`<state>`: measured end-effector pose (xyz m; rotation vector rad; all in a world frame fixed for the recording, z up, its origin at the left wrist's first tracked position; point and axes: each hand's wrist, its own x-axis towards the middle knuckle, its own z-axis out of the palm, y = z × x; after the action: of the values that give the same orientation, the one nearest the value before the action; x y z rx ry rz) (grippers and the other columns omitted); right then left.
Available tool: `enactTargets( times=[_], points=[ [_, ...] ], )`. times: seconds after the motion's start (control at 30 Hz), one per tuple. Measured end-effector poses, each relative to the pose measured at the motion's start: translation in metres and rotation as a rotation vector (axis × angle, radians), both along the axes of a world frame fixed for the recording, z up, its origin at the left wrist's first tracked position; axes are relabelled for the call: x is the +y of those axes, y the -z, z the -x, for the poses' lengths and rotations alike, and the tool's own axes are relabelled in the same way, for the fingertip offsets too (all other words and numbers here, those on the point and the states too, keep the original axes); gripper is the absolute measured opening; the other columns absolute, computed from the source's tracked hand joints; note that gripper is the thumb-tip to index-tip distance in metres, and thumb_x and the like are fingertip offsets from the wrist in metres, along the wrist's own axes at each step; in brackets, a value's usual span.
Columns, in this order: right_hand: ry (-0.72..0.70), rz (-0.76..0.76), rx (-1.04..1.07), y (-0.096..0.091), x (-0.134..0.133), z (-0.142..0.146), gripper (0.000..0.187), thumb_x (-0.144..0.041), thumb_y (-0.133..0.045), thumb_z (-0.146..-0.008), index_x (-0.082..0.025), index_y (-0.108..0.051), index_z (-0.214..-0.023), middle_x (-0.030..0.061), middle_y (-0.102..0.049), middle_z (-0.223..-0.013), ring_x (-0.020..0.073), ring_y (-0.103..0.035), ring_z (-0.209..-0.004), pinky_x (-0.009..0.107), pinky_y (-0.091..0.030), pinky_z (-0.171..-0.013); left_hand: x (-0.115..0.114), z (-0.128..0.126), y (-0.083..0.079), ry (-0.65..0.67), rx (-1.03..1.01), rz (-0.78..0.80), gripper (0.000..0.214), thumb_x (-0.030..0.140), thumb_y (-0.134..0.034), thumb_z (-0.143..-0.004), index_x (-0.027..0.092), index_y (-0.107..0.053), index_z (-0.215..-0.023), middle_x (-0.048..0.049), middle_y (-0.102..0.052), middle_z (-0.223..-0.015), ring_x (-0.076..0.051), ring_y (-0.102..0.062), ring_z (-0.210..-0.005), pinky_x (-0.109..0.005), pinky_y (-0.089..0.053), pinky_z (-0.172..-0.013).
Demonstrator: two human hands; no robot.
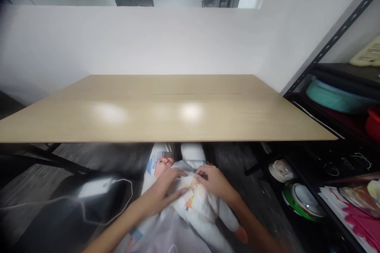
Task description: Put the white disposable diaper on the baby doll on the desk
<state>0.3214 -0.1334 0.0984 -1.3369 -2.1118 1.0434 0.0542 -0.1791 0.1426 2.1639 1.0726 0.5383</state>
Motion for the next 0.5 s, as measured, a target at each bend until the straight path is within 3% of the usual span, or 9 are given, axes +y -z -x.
enactTargets(
  times=[0.13,0.27,0.37,0.5],
  points=[
    [0.014,-0.063,0.034,0.021,0.013,-0.008,0.029,-0.035,-0.056,-0.102,-0.019,-0.078,-0.093,0.0055,-0.076,-0.091,0.0204,-0.069,-0.086,0.031,-0.051,-0.080,0.020,-0.013,0.020,0.092,-0.109,0.063,0.031,0.047,-0.064,-0.101,0.029,-0.070,-0.126,-0.0073,-0.068,-0.126,-0.025,-0.057,-0.122,-0.041,-0.039,-0.112],
    [0.116,-0.129,0.015,0.029,0.020,-0.015,0.029,-0.037,-0.055,-0.103,-0.018,-0.077,-0.101,0.0084,-0.073,-0.099,0.0225,-0.068,-0.092,0.035,-0.054,-0.086,0.018,-0.016,0.019,0.083,-0.115,0.109,0.026,0.049,-0.071,-0.097,0.029,-0.076,-0.114,-0.0049,-0.068,-0.123,-0.024,-0.057,-0.121,-0.040,-0.035,-0.115],
    [0.050,-0.147,0.044,0.013,0.012,-0.003,0.029,-0.038,-0.054,-0.104,-0.021,-0.075,-0.113,0.0094,-0.072,-0.112,0.0237,-0.067,-0.108,0.038,-0.053,-0.099,0.013,-0.013,0.008,0.050,-0.136,0.123,0.023,0.047,-0.067,-0.100,0.025,-0.075,-0.106,-0.0068,-0.068,-0.125,-0.024,-0.057,-0.123,-0.040,-0.036,-0.116],
    [-0.250,-0.068,0.060,-0.025,-0.009,0.015,0.032,-0.038,-0.052,-0.105,-0.027,-0.070,-0.129,0.0080,-0.067,-0.131,0.0224,-0.063,-0.121,0.036,-0.048,-0.109,0.001,0.007,-0.009,0.138,-0.188,0.220,0.021,0.042,-0.064,-0.100,0.023,-0.073,-0.103,-0.0073,-0.072,-0.121,-0.023,-0.061,-0.122,-0.038,-0.043,-0.112]
  ],
)
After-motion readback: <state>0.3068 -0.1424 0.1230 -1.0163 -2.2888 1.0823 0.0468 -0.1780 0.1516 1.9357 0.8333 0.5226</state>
